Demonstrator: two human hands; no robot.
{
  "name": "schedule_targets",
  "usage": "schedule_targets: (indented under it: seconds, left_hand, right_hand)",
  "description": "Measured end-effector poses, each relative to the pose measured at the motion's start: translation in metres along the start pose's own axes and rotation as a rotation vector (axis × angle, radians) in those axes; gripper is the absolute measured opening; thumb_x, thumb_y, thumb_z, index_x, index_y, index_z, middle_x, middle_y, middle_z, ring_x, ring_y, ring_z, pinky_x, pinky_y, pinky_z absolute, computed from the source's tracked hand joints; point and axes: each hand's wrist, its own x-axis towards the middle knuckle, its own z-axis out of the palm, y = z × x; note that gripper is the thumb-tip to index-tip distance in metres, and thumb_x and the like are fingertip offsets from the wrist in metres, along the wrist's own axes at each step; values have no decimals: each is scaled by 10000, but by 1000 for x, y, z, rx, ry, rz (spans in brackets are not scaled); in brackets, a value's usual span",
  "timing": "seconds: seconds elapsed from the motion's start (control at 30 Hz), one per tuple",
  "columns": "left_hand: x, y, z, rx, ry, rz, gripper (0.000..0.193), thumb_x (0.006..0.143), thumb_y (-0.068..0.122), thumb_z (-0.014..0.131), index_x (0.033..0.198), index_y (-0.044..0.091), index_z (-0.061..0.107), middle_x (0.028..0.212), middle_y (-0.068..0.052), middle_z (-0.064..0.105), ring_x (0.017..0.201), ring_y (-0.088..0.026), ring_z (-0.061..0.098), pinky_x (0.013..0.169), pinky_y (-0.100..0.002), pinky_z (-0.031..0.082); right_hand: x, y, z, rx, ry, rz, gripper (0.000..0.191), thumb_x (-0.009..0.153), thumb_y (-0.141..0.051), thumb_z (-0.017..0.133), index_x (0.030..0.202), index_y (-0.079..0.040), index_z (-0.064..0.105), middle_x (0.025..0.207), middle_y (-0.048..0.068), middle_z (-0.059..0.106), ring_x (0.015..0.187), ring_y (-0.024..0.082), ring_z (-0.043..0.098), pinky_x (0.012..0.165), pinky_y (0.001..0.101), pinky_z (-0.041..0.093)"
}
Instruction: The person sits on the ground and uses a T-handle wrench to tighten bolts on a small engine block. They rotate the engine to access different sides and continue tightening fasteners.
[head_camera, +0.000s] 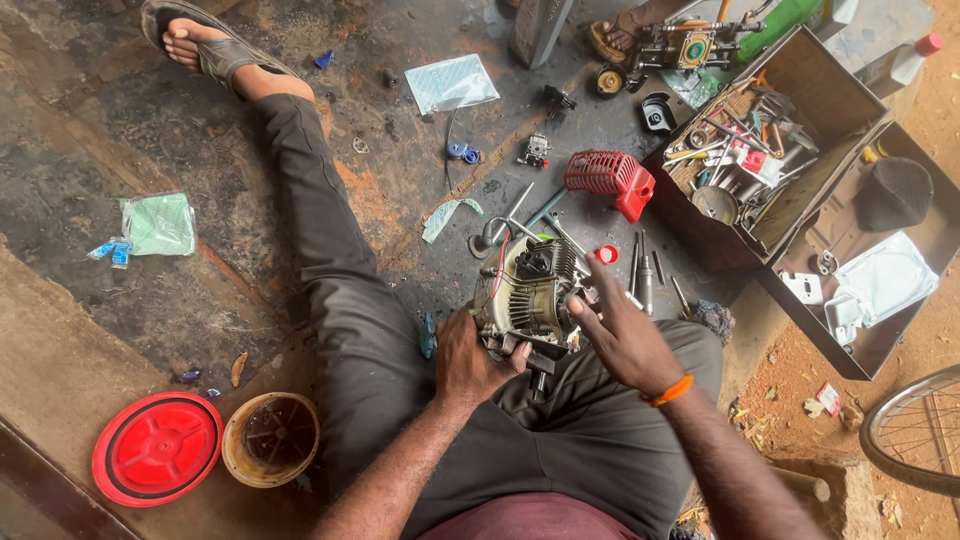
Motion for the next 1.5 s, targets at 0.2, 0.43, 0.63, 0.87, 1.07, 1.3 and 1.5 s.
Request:
schedule_targets:
  seconds: [0.2, 0.43, 0.63, 0.87, 1.07, 1.3, 1.5]
  left_hand:
    - [-8, -12, 10, 8, -10, -18, 885, 823, 868, 510, 1069, 23, 603, 888, -126, 570, 877, -262, 610, 836, -477, 445]
    - [-4, -6, 7, -12, 51, 28, 858, 866, 836, 542, 1126, 20, 595, 949, -126, 582, 928, -270, 604, 854, -481, 431]
    - [-4, -5, 4, 17, 47, 69, 934, 849, 826, 550, 1225, -29, 575, 966, -131, 570, 937, -278, 593, 839, -484, 417]
    - [-3, -7, 5, 84, 19, 105, 900, 854, 859, 553, 1231, 43, 533, 977, -120, 570, 939, -249, 585, 861, -464, 427]
    - [2, 6, -8, 12, -12, 90, 970, 828, 839, 567, 1354, 26, 518, 995, -128, 579, 920, -261, 586, 833, -468, 424]
    - [8, 16, -23, 21, -72, 86, 939, 795, 853, 589, 1311, 71, 537, 1093, -122, 621, 1007, -277, 616, 876, -476, 422]
    - [5, 19, -25, 42, -64, 106, 1102, 738, 876, 617, 1367, -23, 517, 1158, -164, 636, 1044, -315, 600, 918, -472, 431]
  right_hand:
    - [10, 6, -41, -560, -259, -497, 591, 919, -309, 616, 1459, -117, 470, 1339, 131, 617, 1159, 314, 665, 767, 406, 587]
    - [20, 25, -23, -442, -292, -294, 474, 931, -486, 639, 1133, -57, 659, 994, 106, 722, 746, 273, 724, 648, 388, 585]
    - [16, 54, 6, 270, -496, 667, 750, 1064, -598, 449, 923, 96, 693, 704, 189, 713, 574, 317, 653, 548, 429, 543]
    - [3, 42, -22, -492, -217, -394, 639, 955, -532, 502, 1270, 21, 548, 983, 177, 736, 821, 340, 728, 653, 451, 565]
    - [3, 53, -7, -335, -362, -34, 576, 958, -551, 536, 1148, -14, 623, 943, 170, 733, 740, 339, 712, 639, 446, 564]
    - [1, 58, 7, 194, -438, 546, 609, 917, -539, 566, 1183, 8, 584, 1014, 185, 706, 850, 361, 712, 708, 447, 563]
    - [-10, 44, -29, -570, -203, -553, 633, 882, -518, 568, 1211, 22, 549, 1122, 194, 680, 981, 379, 713, 773, 435, 562]
